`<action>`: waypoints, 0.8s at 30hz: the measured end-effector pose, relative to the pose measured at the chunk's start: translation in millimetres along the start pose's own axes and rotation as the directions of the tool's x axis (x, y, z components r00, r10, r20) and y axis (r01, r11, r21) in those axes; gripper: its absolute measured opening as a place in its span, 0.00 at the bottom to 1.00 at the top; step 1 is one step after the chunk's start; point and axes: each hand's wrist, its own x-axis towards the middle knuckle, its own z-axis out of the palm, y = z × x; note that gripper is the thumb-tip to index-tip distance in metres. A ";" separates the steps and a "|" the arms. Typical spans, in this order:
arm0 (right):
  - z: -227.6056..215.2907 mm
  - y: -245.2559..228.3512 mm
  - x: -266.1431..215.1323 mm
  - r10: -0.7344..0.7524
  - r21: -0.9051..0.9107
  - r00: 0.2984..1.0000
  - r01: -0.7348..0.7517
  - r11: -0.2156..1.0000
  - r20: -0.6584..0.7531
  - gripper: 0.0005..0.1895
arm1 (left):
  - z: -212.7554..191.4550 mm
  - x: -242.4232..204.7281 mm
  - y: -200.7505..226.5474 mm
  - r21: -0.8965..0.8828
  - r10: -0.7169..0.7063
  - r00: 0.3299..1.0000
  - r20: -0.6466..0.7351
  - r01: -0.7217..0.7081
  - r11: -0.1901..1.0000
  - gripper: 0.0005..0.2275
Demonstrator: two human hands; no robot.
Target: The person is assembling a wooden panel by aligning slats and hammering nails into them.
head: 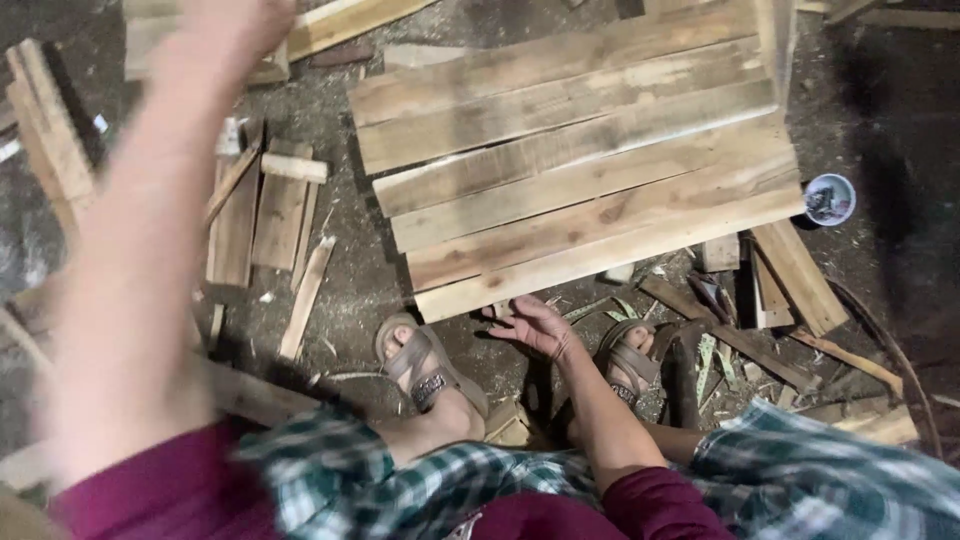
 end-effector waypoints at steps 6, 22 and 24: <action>16.9 -22.1 -2.6 -0.004 -0.299 0.961 -0.082 0.951 -0.275 0.20 | 148.5 48.9 59.2 -0.182 -0.246 0.964 0.100 0.261 0.948 0.13; 0.8 -6.5 3.1 -0.181 -0.449 0.898 -0.020 0.894 -0.401 0.15 | 266.5 40.8 60.4 -0.429 -0.393 0.835 0.385 0.539 0.725 0.09; -1.3 -4.5 3.1 -0.213 -0.474 0.907 0.017 0.881 -0.363 0.13 | 245.5 50.0 70.5 -0.421 -0.384 0.819 0.426 0.555 0.718 0.08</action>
